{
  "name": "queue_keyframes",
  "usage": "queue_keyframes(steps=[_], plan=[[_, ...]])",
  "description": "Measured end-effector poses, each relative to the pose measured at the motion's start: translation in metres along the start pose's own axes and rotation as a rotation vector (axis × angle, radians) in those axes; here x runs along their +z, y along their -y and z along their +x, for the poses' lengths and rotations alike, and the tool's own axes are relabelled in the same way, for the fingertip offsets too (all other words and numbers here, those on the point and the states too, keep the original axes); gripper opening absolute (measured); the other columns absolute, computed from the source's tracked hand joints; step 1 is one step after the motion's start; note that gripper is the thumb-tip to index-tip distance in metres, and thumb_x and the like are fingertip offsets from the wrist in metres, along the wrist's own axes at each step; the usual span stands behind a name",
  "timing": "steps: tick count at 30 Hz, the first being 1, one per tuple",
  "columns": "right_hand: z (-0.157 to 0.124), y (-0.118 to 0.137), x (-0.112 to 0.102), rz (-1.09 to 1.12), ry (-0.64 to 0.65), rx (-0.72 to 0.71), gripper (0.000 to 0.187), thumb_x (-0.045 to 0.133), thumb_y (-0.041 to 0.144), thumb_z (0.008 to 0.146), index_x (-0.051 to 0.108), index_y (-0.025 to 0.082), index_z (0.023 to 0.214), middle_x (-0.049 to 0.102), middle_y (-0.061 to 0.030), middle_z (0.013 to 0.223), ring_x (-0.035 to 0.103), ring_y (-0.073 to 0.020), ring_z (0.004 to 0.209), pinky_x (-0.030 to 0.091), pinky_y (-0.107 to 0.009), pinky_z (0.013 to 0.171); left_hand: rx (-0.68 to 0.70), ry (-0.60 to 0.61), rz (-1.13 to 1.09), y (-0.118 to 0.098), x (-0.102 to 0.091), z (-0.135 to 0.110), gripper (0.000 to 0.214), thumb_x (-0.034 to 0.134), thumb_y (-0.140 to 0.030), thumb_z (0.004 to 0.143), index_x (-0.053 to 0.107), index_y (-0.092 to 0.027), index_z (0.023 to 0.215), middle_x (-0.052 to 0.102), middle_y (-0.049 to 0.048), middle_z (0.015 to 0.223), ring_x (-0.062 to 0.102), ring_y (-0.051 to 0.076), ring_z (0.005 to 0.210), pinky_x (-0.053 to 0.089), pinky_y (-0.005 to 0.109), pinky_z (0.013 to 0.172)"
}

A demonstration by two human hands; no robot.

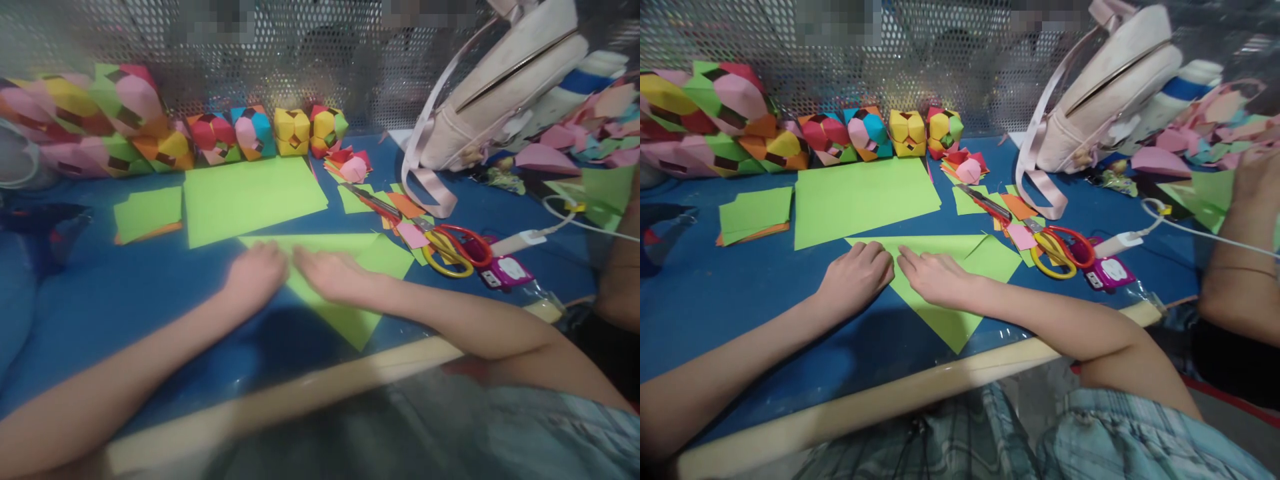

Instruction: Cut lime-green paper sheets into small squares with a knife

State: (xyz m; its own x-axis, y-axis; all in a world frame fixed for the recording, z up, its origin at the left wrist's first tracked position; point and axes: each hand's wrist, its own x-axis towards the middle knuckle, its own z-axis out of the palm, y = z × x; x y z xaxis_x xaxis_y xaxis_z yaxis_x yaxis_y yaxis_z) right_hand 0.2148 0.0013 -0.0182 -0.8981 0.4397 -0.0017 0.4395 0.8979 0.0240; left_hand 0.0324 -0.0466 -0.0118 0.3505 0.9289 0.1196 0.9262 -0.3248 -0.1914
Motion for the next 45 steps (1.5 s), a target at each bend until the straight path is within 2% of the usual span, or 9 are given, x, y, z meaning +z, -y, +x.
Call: queue_keyframes(steps=[6, 10, 13, 17, 25, 30, 34, 40, 45], plan=[[-0.012, 0.002, -0.020, -0.102, 0.193, 0.172, 0.052, 0.030, 0.010, 0.091, 0.046, -0.007, 0.137, 0.029, -0.0410, 0.148, 0.071, -0.0280, 0.074, 0.053, -0.037, 0.054, -0.025, 0.001, -0.028, 0.001, 0.000, -0.001, 0.024, 0.045, -0.010, 0.088, 0.068, -0.012, 0.084, 0.064, 0.0165, 0.088, 0.059, 0.030, 0.082, 0.046, 0.035, 0.055], [-0.021, -0.001, -0.034, -0.190, 0.302, 0.240, 0.048, 0.035, 0.000, 0.083, 0.056, -0.010, 0.125, 0.047, -0.0428, 0.134, 0.071, -0.0286, 0.076, 0.052, -0.034, 0.054, -0.020, -0.003, -0.014, 0.001, 0.000, -0.001, 0.025, 0.044, -0.011, 0.089, 0.068, -0.012, 0.083, 0.065, 0.0167, 0.088, 0.058, 0.030, 0.080, 0.043, 0.035, 0.052], [-0.027, -0.011, -0.047, -0.177, 0.349, 0.319, 0.039, 0.038, -0.002, 0.082, 0.066, -0.007, 0.108, 0.066, -0.0345, 0.105, 0.070, -0.0284, 0.076, 0.049, -0.032, 0.056, -0.017, 0.012, 0.017, 0.001, 0.000, 0.000, 0.025, 0.043, -0.013, 0.091, 0.067, -0.012, 0.083, 0.066, 0.0159, 0.090, 0.058, 0.029, 0.081, 0.042, 0.033, 0.051], [-0.032, -0.030, -0.055, -0.145, 0.382, 0.373, 0.027, 0.046, 0.002, 0.081, 0.072, 0.005, 0.088, 0.071, -0.0217, 0.078, 0.069, -0.0279, 0.076, 0.046, -0.032, 0.061, -0.009, 0.014, 0.034, 0.002, 0.001, 0.000, 0.025, 0.043, -0.013, 0.092, 0.067, -0.012, 0.083, 0.066, 0.0156, 0.090, 0.059, 0.029, 0.081, 0.043, 0.034, 0.053], [-0.026, -0.030, -0.051, -0.168, -0.046, 0.457, 0.035, 0.038, 0.022, 0.095, 0.069, 0.009, 0.085, 0.069, -0.0171, 0.077, 0.061, -0.0235, 0.066, 0.029, -0.030, 0.053, 0.075, 0.015, -0.008, -0.003, 0.000, 0.001, 0.023, 0.044, -0.011, 0.094, 0.067, -0.012, 0.093, 0.066, 0.0159, 0.097, 0.057, 0.028, 0.086, 0.048, 0.039, 0.069], [-0.014, -0.024, -0.025, -0.110, -0.294, 0.174, 0.031, 0.040, 0.016, 0.095, 0.068, 0.011, 0.083, 0.067, -0.0138, 0.079, 0.059, -0.0227, 0.072, 0.038, -0.033, 0.061, 0.204, 0.037, -0.086, -0.005, 0.003, 0.008, 0.027, 0.038, -0.012, 0.097, 0.065, -0.013, 0.100, 0.065, 0.0127, 0.095, 0.056, 0.024, 0.085, 0.048, 0.037, 0.075], [0.000, -0.025, 0.012, 0.017, -0.431, -0.048, 0.032, 0.038, 0.009, 0.094, 0.066, 0.008, 0.109, 0.067, -0.0198, 0.117, 0.062, -0.0275, 0.105, 0.049, -0.042, 0.086, 0.255, -0.045, -0.051, -0.004, 0.004, 0.009, 0.025, 0.040, -0.014, 0.098, 0.065, -0.010, 0.100, 0.066, 0.0140, 0.102, 0.058, 0.024, 0.093, 0.049, 0.037, 0.082], [0.004, -0.029, 0.035, 0.188, -0.345, 0.013, 0.045, 0.038, 0.012, 0.092, 0.056, 0.005, 0.132, 0.053, -0.0211, 0.142, 0.050, -0.0309, 0.133, 0.043, -0.055, 0.108, 0.267, -0.162, -0.012, -0.005, 0.008, 0.006, 0.016, 0.051, -0.015, 0.094, 0.066, -0.010, 0.098, 0.065, 0.0174, 0.117, 0.056, 0.031, 0.115, 0.047, 0.044, 0.096], [0.002, -0.030, 0.033, 0.237, -0.290, 0.029, 0.049, 0.039, 0.012, 0.090, 0.054, 0.008, 0.136, 0.050, -0.0188, 0.146, 0.046, -0.0301, 0.137, 0.040, -0.056, 0.111, 0.209, -0.095, -0.023, -0.006, 0.010, 0.004, 0.019, 0.051, -0.013, 0.094, 0.066, -0.010, 0.105, 0.063, 0.0198, 0.125, 0.055, 0.035, 0.123, 0.048, 0.049, 0.097]])
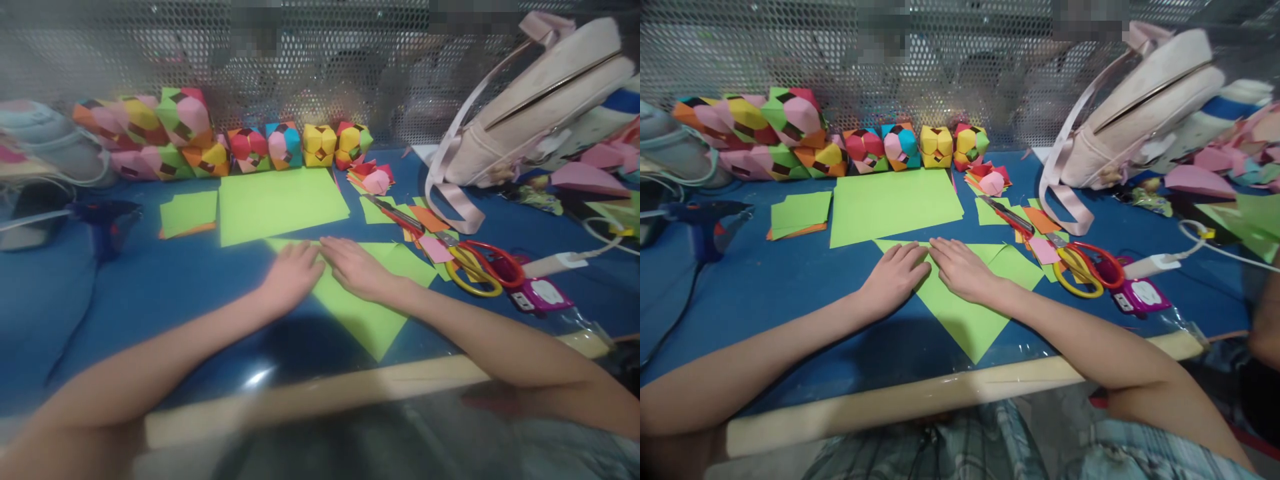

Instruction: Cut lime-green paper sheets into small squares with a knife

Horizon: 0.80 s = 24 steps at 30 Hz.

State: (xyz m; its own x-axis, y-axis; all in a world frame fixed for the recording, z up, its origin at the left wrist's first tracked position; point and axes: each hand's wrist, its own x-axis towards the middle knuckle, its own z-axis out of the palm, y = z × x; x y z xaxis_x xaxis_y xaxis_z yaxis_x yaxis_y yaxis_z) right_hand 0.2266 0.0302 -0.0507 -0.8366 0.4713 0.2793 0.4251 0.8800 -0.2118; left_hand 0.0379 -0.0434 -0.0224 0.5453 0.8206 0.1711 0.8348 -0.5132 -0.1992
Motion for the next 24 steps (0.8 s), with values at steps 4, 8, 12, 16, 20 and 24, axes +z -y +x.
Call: queue_keyframes(steps=[4, 8, 12, 16, 20, 24], plan=[[0.0003, 0.0004, 0.0008, 0.001, -0.003, 0.001, 0.049, 0.037, 0.011, 0.090, 0.056, 0.007, 0.135, 0.051, -0.0189, 0.145, 0.046, -0.0301, 0.137, 0.040, -0.056, 0.111, -0.077, 0.062, -0.014, -0.0007, 0.0014, -0.0017, 0.027, 0.046, -0.009, 0.093, 0.064, -0.012, 0.114, 0.056, 0.0210, 0.138, 0.050, 0.038, 0.131, 0.045, 0.056, 0.102], [0.0000, 0.0008, 0.0012, -0.004, -0.015, -0.002, 0.049, 0.037, 0.011, 0.089, 0.057, 0.008, 0.134, 0.052, -0.0184, 0.144, 0.047, -0.0299, 0.136, 0.040, -0.056, 0.111, -0.173, 0.102, -0.027, -0.0006, 0.0046, -0.0031, 0.033, 0.045, -0.008, 0.093, 0.062, -0.011, 0.120, 0.052, 0.0219, 0.143, 0.047, 0.040, 0.134, 0.045, 0.057, 0.102], [0.0001, 0.0009, 0.0013, -0.013, -0.021, -0.006, 0.049, 0.038, 0.010, 0.088, 0.057, 0.007, 0.133, 0.053, -0.0186, 0.143, 0.048, -0.0294, 0.135, 0.041, -0.055, 0.111, -0.198, 0.095, -0.039, -0.0005, 0.0052, -0.0037, 0.033, 0.044, -0.011, 0.094, 0.062, -0.013, 0.122, 0.050, 0.0225, 0.144, 0.047, 0.041, 0.134, 0.045, 0.058, 0.101], [0.0005, 0.0007, 0.0012, -0.024, -0.025, -0.011, 0.048, 0.038, 0.009, 0.088, 0.058, 0.005, 0.132, 0.053, -0.0199, 0.142, 0.049, -0.0298, 0.135, 0.042, -0.055, 0.110, -0.199, 0.110, -0.045, -0.0004, 0.0040, -0.0041, 0.034, 0.047, -0.012, 0.093, 0.061, -0.013, 0.124, 0.049, 0.0222, 0.146, 0.046, 0.041, 0.135, 0.045, 0.057, 0.102], [0.0006, 0.0005, 0.0013, -0.039, -0.031, -0.029, 0.048, 0.037, 0.009, 0.088, 0.058, 0.001, 0.131, 0.054, -0.0214, 0.141, 0.050, -0.0313, 0.134, 0.043, -0.054, 0.110, -0.210, 0.117, -0.034, -0.0009, 0.0038, -0.0043, 0.034, 0.047, -0.012, 0.093, 0.060, -0.013, 0.125, 0.048, 0.0229, 0.147, 0.045, 0.041, 0.136, 0.044, 0.056, 0.103], [0.0005, 0.0004, 0.0013, -0.031, -0.029, -0.018, 0.048, 0.038, 0.009, 0.088, 0.058, 0.005, 0.132, 0.053, -0.0194, 0.142, 0.050, -0.0306, 0.134, 0.043, -0.055, 0.110, -0.227, 0.119, -0.017, -0.0019, 0.0040, -0.0045, 0.034, 0.047, -0.014, 0.094, 0.061, -0.014, 0.125, 0.048, 0.0245, 0.146, 0.046, 0.042, 0.135, 0.046, 0.057, 0.101]])
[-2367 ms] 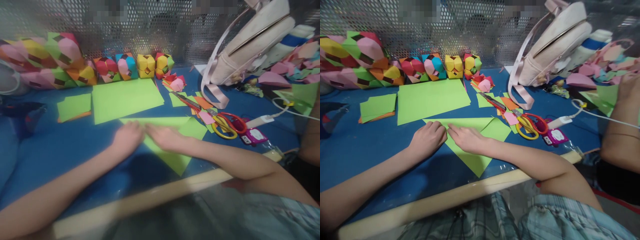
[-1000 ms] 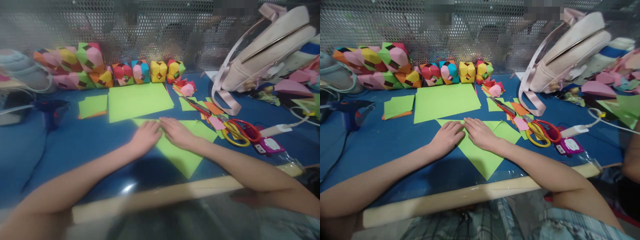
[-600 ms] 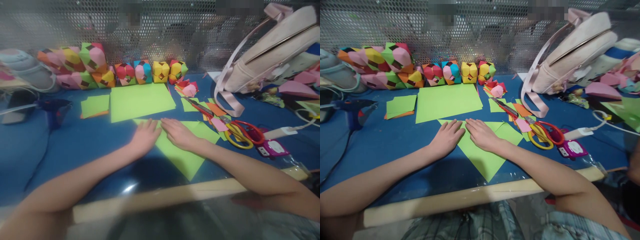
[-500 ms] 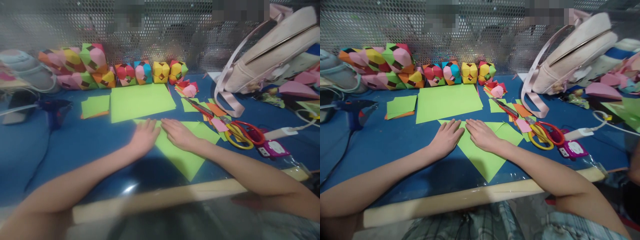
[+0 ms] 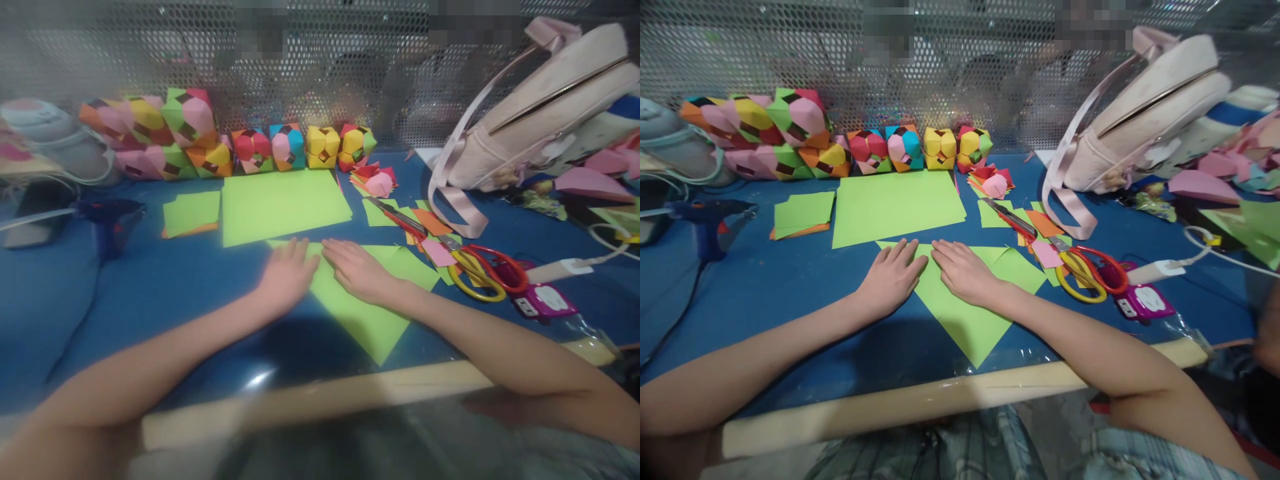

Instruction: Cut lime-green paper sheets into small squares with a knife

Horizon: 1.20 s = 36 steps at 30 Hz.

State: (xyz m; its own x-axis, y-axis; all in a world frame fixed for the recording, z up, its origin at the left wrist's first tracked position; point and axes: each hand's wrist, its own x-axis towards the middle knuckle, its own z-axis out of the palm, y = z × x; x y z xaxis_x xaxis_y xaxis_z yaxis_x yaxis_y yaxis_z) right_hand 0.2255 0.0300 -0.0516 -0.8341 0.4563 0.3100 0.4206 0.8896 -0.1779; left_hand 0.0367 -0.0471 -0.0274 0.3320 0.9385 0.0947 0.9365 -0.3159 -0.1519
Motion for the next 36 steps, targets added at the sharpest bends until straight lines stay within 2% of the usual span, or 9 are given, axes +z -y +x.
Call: queue_keyframes(steps=[7, 16, 21, 23, 26, 29, 32, 36], plan=[[0.001, 0.000, -0.001, 0.003, 0.007, -0.004, 0.048, 0.037, 0.009, 0.089, 0.058, 0.003, 0.131, 0.054, -0.0217, 0.141, 0.050, -0.0314, 0.134, 0.043, -0.056, 0.109, -0.015, -0.016, 0.001, 0.000, 0.000, -0.001, 0.034, 0.047, -0.014, 0.093, 0.061, -0.015, 0.124, 0.050, 0.0266, 0.143, 0.049, 0.041, 0.133, 0.046, 0.056, 0.100], [0.000, 0.001, -0.002, 0.005, 0.014, 0.018, 0.048, 0.037, 0.010, 0.090, 0.059, 0.008, 0.132, 0.053, -0.0182, 0.143, 0.049, -0.0294, 0.135, 0.042, -0.056, 0.110, -0.058, -0.007, -0.045, 0.000, -0.005, 0.000, 0.033, 0.051, -0.015, 0.091, 0.061, -0.011, 0.122, 0.049, 0.0303, 0.140, 0.049, 0.044, 0.130, 0.047, 0.057, 0.098], [0.001, 0.002, -0.002, 0.011, 0.024, 0.025, 0.046, 0.035, 0.017, 0.095, 0.058, 0.008, 0.134, 0.052, -0.0177, 0.144, 0.048, -0.0287, 0.136, 0.040, -0.054, 0.112, -0.069, 0.016, -0.040, 0.000, -0.008, 0.000, 0.036, 0.052, -0.015, 0.090, 0.060, -0.011, 0.125, 0.050, 0.0299, 0.140, 0.048, 0.044, 0.132, 0.047, 0.058, 0.100], [0.001, 0.002, -0.002, 0.013, 0.044, 0.049, 0.047, 0.036, 0.025, 0.098, 0.054, 0.009, 0.138, 0.047, -0.0174, 0.148, 0.042, -0.0286, 0.140, 0.038, -0.054, 0.113, -0.053, 0.027, -0.028, 0.001, -0.008, 0.000, 0.037, 0.050, -0.015, 0.091, 0.060, -0.012, 0.127, 0.049, 0.0276, 0.142, 0.047, 0.043, 0.133, 0.047, 0.058, 0.100], [0.003, 0.002, -0.001, 0.014, 0.117, 0.071, 0.056, 0.038, 0.039, 0.100, 0.044, 0.007, 0.145, 0.038, -0.0183, 0.153, 0.032, -0.0287, 0.145, 0.034, -0.054, 0.116, 0.037, 0.058, 0.001, 0.003, -0.007, 0.001, 0.038, 0.048, -0.016, 0.092, 0.062, -0.016, 0.127, 0.046, 0.0191, 0.149, 0.044, 0.042, 0.135, 0.042, 0.059, 0.106], [0.006, 0.001, -0.003, 0.009, 0.174, 0.079, 0.061, 0.036, 0.046, 0.100, 0.042, 0.007, 0.147, 0.036, -0.0174, 0.154, 0.030, -0.0271, 0.146, 0.031, -0.052, 0.118, 0.102, 0.090, 0.046, 0.005, -0.007, 0.002, 0.041, 0.045, -0.015, 0.093, 0.060, -0.017, 0.131, 0.046, 0.0151, 0.150, 0.045, 0.040, 0.135, 0.039, 0.058, 0.109], [0.005, 0.000, -0.006, -0.009, 0.201, 0.076, 0.062, 0.035, 0.049, 0.100, 0.044, 0.008, 0.146, 0.037, -0.0169, 0.154, 0.030, -0.0271, 0.146, 0.031, -0.051, 0.118, 0.074, 0.101, 0.079, 0.005, -0.010, 0.003, 0.045, 0.044, -0.016, 0.094, 0.054, -0.012, 0.137, 0.049, 0.0210, 0.146, 0.048, 0.040, 0.133, 0.043, 0.056, 0.105], [-0.002, 0.001, -0.013, -0.098, 0.224, 0.137, 0.067, 0.037, 0.053, 0.099, 0.047, 0.003, 0.142, 0.040, -0.0228, 0.151, 0.035, -0.0320, 0.144, 0.034, -0.051, 0.116, -0.058, 0.123, 0.090, 0.003, -0.015, 0.004, 0.045, 0.041, -0.018, 0.094, 0.055, -0.004, 0.134, 0.056, 0.0318, 0.133, 0.055, 0.044, 0.123, 0.050, 0.054, 0.091]])
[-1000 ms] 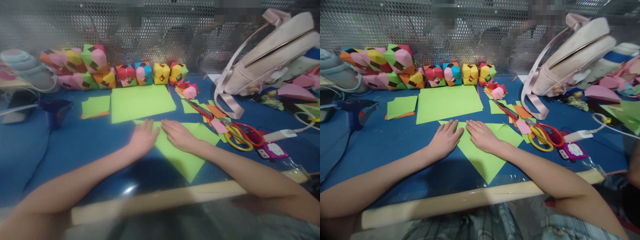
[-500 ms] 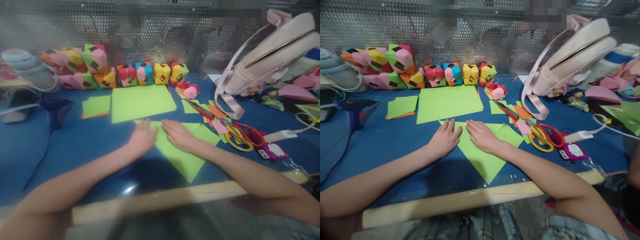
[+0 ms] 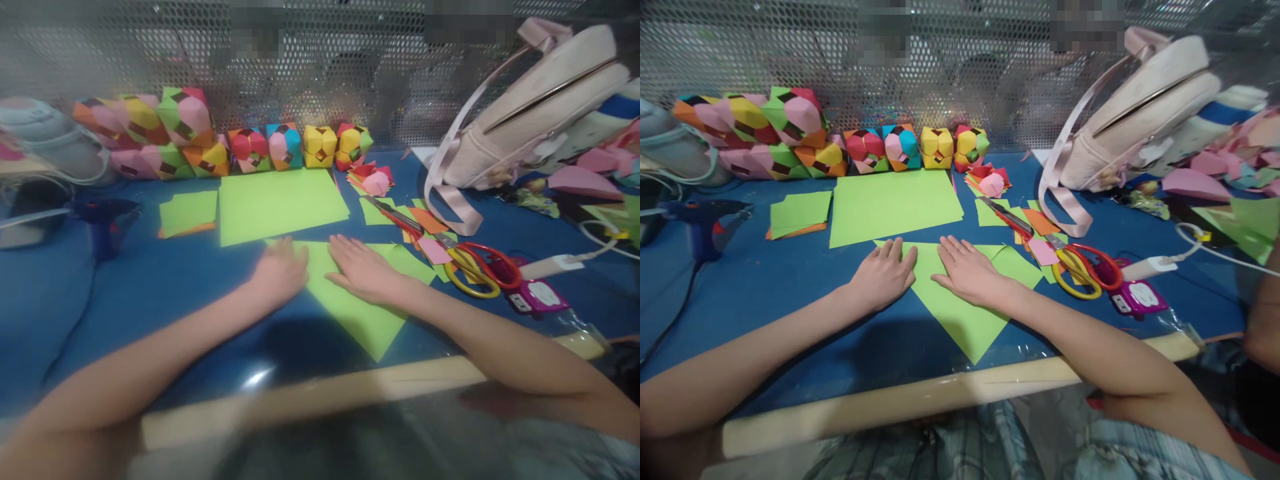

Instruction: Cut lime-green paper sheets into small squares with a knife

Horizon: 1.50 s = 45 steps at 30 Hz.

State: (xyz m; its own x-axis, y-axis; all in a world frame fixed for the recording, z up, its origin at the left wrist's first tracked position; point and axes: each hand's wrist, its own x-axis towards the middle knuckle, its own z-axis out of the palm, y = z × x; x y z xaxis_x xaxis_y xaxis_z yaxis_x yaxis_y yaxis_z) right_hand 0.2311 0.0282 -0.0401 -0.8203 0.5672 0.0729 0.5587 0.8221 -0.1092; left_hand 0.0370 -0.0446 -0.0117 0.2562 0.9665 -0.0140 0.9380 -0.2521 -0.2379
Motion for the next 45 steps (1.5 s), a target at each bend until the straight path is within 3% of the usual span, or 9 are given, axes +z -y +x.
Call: queue_keyframes(steps=[4, 10, 14, 18, 26, 34, 38, 42, 45], plan=[[-0.011, -0.001, -0.004, -0.136, 0.011, 0.143, 0.077, 0.038, 0.060, 0.096, 0.049, -0.004, 0.139, 0.046, -0.0318, 0.143, 0.045, -0.0405, 0.135, 0.042, -0.055, 0.108, -0.098, 0.037, -0.046, 0.002, -0.006, 0.000, 0.045, 0.040, -0.022, 0.094, 0.056, -0.002, 0.131, 0.062, 0.0326, 0.119, 0.059, 0.045, 0.115, 0.051, 0.051, 0.083], [-0.017, 0.005, -0.032, -0.373, 0.162, 0.315, 0.080, 0.044, 0.063, 0.094, 0.055, -0.008, 0.129, 0.059, -0.0383, 0.123, 0.063, -0.0440, 0.111, 0.055, -0.049, 0.084, -0.213, 0.199, -0.015, 0.013, -0.023, 0.003, 0.058, 0.041, -0.053, 0.093, 0.058, -0.006, 0.123, 0.068, 0.0247, 0.099, 0.067, 0.037, 0.093, 0.051, 0.039, 0.071], [-0.017, 0.003, -0.055, -0.360, 0.260, 0.369, 0.069, 0.042, 0.058, 0.097, 0.065, -0.005, 0.114, 0.070, -0.0317, 0.098, 0.070, -0.0373, 0.092, 0.056, -0.041, 0.072, -0.181, 0.244, -0.045, 0.025, -0.033, 0.004, 0.055, 0.040, -0.056, 0.092, 0.063, -0.010, 0.111, 0.070, 0.0207, 0.094, 0.069, 0.036, 0.088, 0.050, 0.038, 0.068], [-0.018, -0.013, -0.067, -0.364, 0.311, 0.382, 0.055, 0.037, 0.049, 0.100, 0.072, 0.006, 0.095, 0.073, -0.0228, 0.085, 0.071, -0.0324, 0.088, 0.054, -0.038, 0.072, -0.233, 0.229, -0.128, 0.052, -0.032, 0.012, 0.044, 0.037, -0.042, 0.092, 0.065, -0.012, 0.110, 0.071, 0.0192, 0.100, 0.069, 0.036, 0.088, 0.050, 0.039, 0.069], [-0.018, -0.039, -0.067, -0.378, 0.305, 0.316, 0.029, 0.043, 0.023, 0.095, 0.068, 0.012, 0.103, 0.070, -0.0181, 0.108, 0.069, -0.0317, 0.096, 0.052, -0.038, 0.075, -0.381, 0.082, -0.651, 0.116, -0.014, 0.026, 0.038, 0.043, -0.034, 0.083, 0.069, -0.014, 0.103, 0.074, 0.0106, 0.101, 0.067, 0.023, 0.090, 0.052, 0.032, 0.082], [-0.017, -0.055, -0.064, -0.252, 0.275, 0.346, 0.026, 0.043, 0.024, 0.095, 0.066, 0.015, 0.099, 0.069, -0.0147, 0.107, 0.067, -0.0313, 0.095, 0.051, -0.040, 0.074, -0.128, 0.175, -0.648, 0.112, -0.004, 0.022, 0.037, 0.049, -0.043, 0.079, 0.069, -0.017, 0.096, 0.070, 0.0084, 0.097, 0.064, 0.022, 0.087, 0.049, 0.033, 0.081], [-0.015, -0.041, -0.056, -0.249, 0.101, 0.217, 0.026, 0.044, 0.014, 0.092, 0.068, 0.011, 0.101, 0.068, -0.0175, 0.105, 0.062, -0.0309, 0.101, 0.049, -0.041, 0.084, -0.108, 0.181, -0.630, 0.111, 0.001, 0.024, 0.035, 0.047, -0.042, 0.078, 0.067, -0.016, 0.091, 0.069, 0.0076, 0.091, 0.062, 0.021, 0.082, 0.049, 0.031, 0.076], [-0.008, -0.011, -0.030, -0.010, -0.068, -0.195, 0.034, 0.041, 0.012, 0.092, 0.067, 0.009, 0.114, 0.065, -0.0186, 0.123, 0.060, -0.0278, 0.105, 0.050, -0.043, 0.088, -0.141, 0.180, -0.667, 0.116, 0.007, 0.025, 0.035, 0.046, -0.040, 0.078, 0.067, -0.017, 0.094, 0.070, 0.0069, 0.093, 0.063, 0.020, 0.083, 0.049, 0.031, 0.077], [-0.006, 0.006, -0.016, 0.161, -0.073, -0.475, 0.036, 0.041, 0.009, 0.090, 0.067, 0.009, 0.114, 0.067, -0.0158, 0.123, 0.062, -0.0243, 0.100, 0.051, -0.041, 0.088, -0.159, 0.174, -0.695, 0.120, 0.012, 0.025, 0.033, 0.047, -0.036, 0.077, 0.068, -0.018, 0.094, 0.071, 0.0059, 0.094, 0.064, 0.020, 0.083, 0.049, 0.030, 0.078]])
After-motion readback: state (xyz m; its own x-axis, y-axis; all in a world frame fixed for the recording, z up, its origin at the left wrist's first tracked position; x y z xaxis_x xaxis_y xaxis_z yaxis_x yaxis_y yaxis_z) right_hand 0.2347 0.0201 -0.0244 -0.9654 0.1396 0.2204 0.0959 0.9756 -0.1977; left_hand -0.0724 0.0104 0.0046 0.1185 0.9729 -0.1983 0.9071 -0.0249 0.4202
